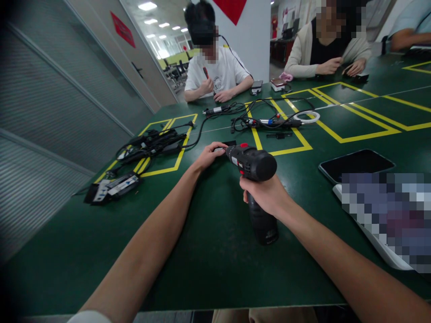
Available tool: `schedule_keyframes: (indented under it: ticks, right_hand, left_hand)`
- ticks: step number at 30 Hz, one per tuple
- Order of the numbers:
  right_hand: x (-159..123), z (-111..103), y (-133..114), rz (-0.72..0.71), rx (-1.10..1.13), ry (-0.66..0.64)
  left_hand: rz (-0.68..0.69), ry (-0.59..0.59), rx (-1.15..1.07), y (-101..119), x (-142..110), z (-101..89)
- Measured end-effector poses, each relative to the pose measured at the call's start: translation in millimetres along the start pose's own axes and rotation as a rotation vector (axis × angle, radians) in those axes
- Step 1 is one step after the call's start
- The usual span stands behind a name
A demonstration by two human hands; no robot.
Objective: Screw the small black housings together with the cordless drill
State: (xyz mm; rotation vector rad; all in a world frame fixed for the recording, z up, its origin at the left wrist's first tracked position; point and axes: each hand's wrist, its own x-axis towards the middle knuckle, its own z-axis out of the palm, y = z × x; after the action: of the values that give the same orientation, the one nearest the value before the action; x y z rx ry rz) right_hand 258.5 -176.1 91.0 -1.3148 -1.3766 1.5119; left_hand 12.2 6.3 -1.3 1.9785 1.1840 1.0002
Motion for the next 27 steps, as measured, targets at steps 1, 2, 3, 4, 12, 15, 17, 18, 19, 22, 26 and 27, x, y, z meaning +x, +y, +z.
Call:
schedule_keyframes:
  ticks: [1, 2, 3, 4, 12, 15, 17, 18, 19, 22, 26, 27]
  right_hand:
    - [-0.2, 0.1, -0.3, 0.002, -0.004, 0.004]
    - [-0.3, 0.3, -0.5, 0.003, -0.007, 0.007]
    - [-0.4, 0.3, -0.4, 0.005, -0.008, 0.007]
    - [-0.4, 0.3, -0.2, 0.003, -0.006, 0.002]
    - [-0.2, 0.4, -0.8, 0.005, -0.004, -0.007]
    - [0.3, 0.5, -0.3, 0.004, -0.026, 0.0]
    - [0.8, 0.3, 0.9, -0.006, -0.033, -0.003]
    - [1.0, 0.1, 1.6, -0.013, -0.031, -0.003]
    - [1.3, -0.1, 2.2, -0.019, -0.024, -0.002]
    - [1.8, -0.3, 3.3, -0.024, -0.003, 0.004]
    - [1.4, 0.3, 1.7, -0.008, -0.02, 0.009]
    - [1.2, 0.6, 1.0, -0.004, -0.017, 0.009]
  left_hand:
    - [-0.002, 0.003, -0.001, 0.6, -0.2, 0.0]
    - [-0.005, 0.007, 0.0, 1.4, -0.5, 0.0]
    - [-0.008, 0.01, 0.003, 2.2, -0.8, -0.1]
    - [-0.012, 0.012, 0.007, 3.0, -1.1, -0.1]
    - [0.01, -0.013, 0.056, 4.3, -1.1, -1.6]
    - [0.021, -0.013, 0.067, 4.2, -0.8, -1.6]
    - [0.015, -0.009, 0.071, 4.3, -0.9, -1.5]
    - [0.011, -0.008, 0.07, 4.4, -1.0, -1.5]
    - [0.009, -0.007, 0.068, 4.7, -1.2, -1.5]
    - [0.016, -0.006, 0.066, 5.7, -1.8, -1.5]
    - [0.0, -0.007, 0.073, 6.2, -2.1, -1.5]
    - [0.001, -0.007, 0.07, 6.1, -2.0, -1.5]
